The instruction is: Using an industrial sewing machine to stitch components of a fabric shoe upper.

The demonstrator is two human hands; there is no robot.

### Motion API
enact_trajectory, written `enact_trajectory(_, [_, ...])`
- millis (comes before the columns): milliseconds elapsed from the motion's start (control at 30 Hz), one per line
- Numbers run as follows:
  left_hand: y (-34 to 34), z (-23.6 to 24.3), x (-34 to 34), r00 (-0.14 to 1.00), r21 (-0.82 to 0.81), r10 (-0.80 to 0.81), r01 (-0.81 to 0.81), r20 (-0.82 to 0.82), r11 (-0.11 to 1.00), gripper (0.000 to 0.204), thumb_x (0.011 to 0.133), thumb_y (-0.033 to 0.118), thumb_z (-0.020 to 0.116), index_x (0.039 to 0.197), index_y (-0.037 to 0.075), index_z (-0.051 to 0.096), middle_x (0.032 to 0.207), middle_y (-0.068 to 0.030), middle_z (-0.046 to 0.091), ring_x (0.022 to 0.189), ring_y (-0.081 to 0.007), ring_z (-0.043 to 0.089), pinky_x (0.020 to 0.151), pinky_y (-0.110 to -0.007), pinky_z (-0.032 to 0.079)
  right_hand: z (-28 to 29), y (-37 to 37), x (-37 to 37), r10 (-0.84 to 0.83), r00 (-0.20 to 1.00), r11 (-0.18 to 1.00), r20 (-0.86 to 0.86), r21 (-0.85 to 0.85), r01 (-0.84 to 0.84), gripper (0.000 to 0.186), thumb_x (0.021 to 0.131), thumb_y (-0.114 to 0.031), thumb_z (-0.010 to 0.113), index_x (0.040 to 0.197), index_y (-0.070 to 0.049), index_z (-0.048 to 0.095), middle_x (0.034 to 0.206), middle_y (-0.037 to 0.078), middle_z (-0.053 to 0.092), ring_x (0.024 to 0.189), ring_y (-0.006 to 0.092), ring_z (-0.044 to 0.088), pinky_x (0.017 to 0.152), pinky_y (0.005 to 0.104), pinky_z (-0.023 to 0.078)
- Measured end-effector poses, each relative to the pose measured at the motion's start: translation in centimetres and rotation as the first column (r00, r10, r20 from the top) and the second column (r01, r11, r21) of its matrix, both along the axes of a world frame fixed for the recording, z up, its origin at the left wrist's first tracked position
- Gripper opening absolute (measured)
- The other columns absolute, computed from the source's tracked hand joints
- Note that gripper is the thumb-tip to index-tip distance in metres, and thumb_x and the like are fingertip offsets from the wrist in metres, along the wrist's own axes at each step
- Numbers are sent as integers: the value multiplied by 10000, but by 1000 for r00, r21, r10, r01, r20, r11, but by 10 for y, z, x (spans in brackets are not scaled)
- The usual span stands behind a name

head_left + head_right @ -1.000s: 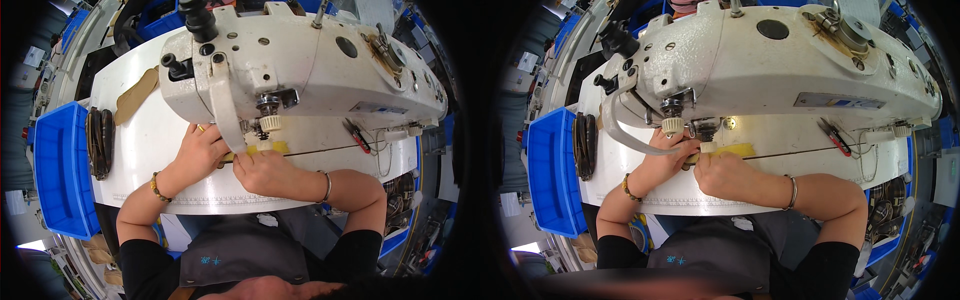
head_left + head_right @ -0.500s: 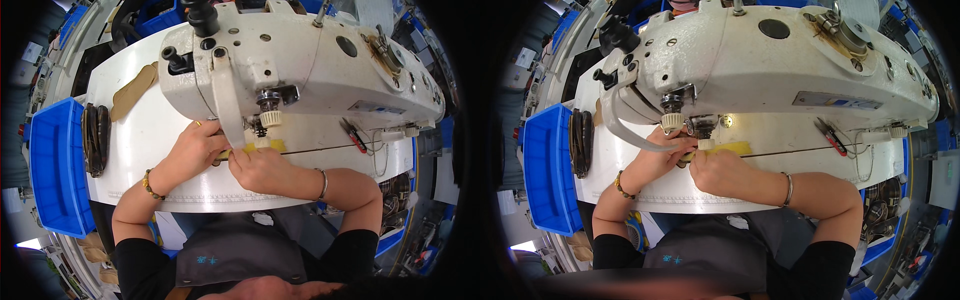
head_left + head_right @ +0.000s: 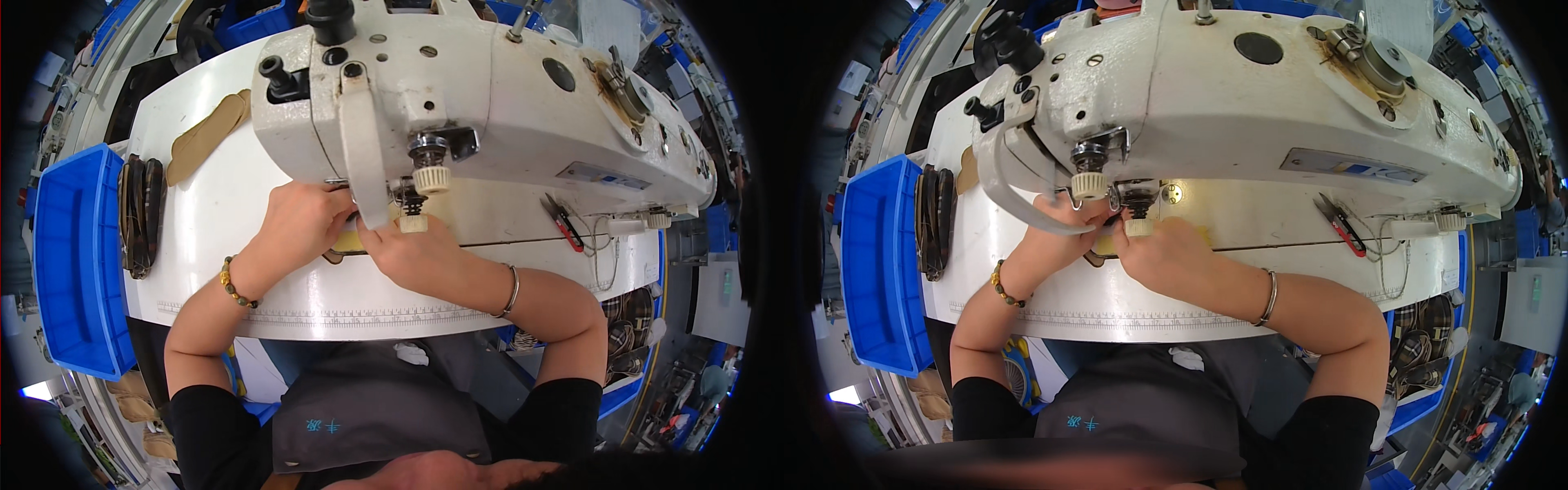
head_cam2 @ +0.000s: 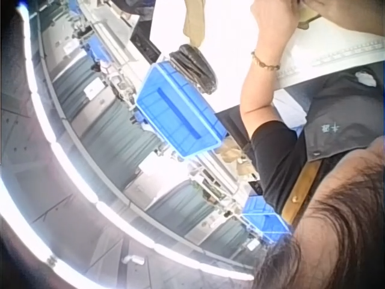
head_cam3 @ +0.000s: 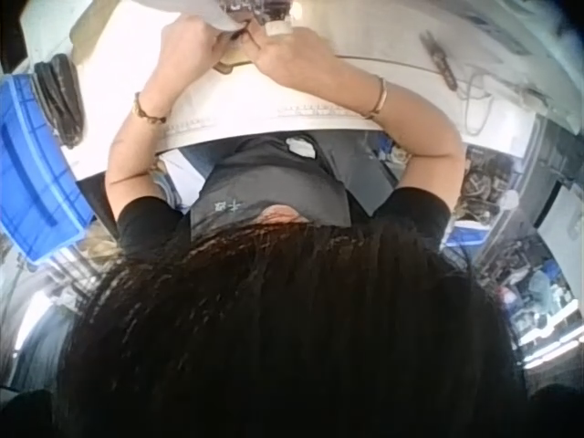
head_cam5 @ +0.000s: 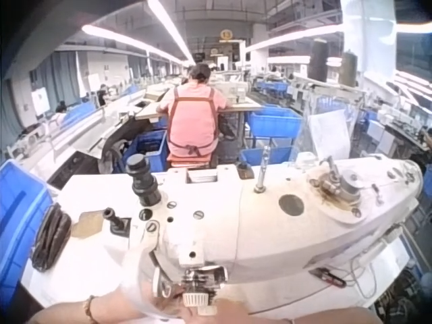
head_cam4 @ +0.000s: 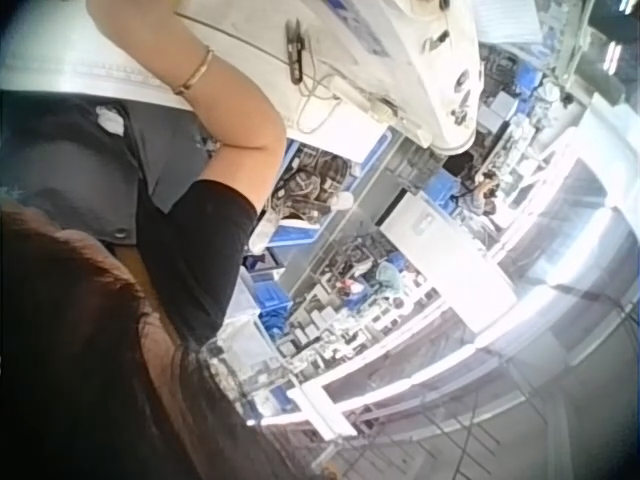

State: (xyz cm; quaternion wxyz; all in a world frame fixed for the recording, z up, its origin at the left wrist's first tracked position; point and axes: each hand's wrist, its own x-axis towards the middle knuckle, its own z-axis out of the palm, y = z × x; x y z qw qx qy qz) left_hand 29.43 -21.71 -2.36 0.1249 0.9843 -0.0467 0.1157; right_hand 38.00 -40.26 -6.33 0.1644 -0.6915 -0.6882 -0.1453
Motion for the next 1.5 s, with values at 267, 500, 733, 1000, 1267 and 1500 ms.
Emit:
enact_trajectory(267, [-1, -6, 1, 998, -27, 16, -15, 54, 1000, 76, 753, 101, 722, 718, 92, 655, 615, -88, 601, 532, -290, 604, 470, -385, 466, 2, -2, -4, -64, 996, 995, 54, -74, 68, 414, 717, -123, 624, 1105, 15, 658, 644, 59, 582, 477, 165, 544, 423, 326, 417])
enact_trajectory(500, [4, 2, -2, 999, -77, -11, 8, -46, 997, 179, 763, 133, 720, 932, 92, 680, 677, -98, 637, 591, -295, 632, 514, -390, 491, -4, -1, 7, 1, 997, 999, 79, 38, -4, 432, 747, -129, 642, 1136, 60, 637, 516, 38, 539, 418, 191, 541, 406, 348, 418])
enact_trajectory(733, [10, 16, -13, 984, 133, -141, 155, -110, 979, 384, 764, 93, 683, 1142, 52, 636, 970, -64, 621, 823, -227, 649, 605, -336, 550, -12, 1, 19, -184, 893, 981, -410, -132, 142, 250, 883, -133, 619, 1132, -106, 633, 1019, 42, 671, 858, 195, 678, 615, 300, 505])
enact_trajectory(1000, [13, 12, -5, 972, 209, -224, 205, 70, 956, 326, 709, 116, 695, 1025, 40, 706, 949, -28, 631, 921, -187, 628, 756, -316, 552, -18, 10, 29, -129, 878, 969, -461, 131, 211, 308, 725, -22, 708, 1008, -145, 709, 949, 77, 683, 809, 255, 677, 697, 338, 563])
enact_trajectory(1267, [28, -4, 3, 867, 273, -354, 267, 351, 924, 256, 692, 91, 674, 939, 57, 733, 969, -27, 675, 1016, -188, 609, 917, -348, 503, -17, 13, 33, -162, 906, 977, -390, 65, 203, 296, 724, -45, 696, 1000, -152, 710, 889, 63, 693, 770, 258, 680, 651, 356, 561])
enact_trajectory(1500, [35, -6, 2, 898, 157, -312, 276, 309, 948, 316, 657, 75, 719, 971, 54, 695, 981, -31, 646, 943, -207, 619, 812, -343, 521, -23, 16, 35, -171, 921, 973, -349, 88, 214, 184, 764, -97, 718, 946, -111, 693, 884, 66, 693, 791, 258, 679, 669, 353, 549])
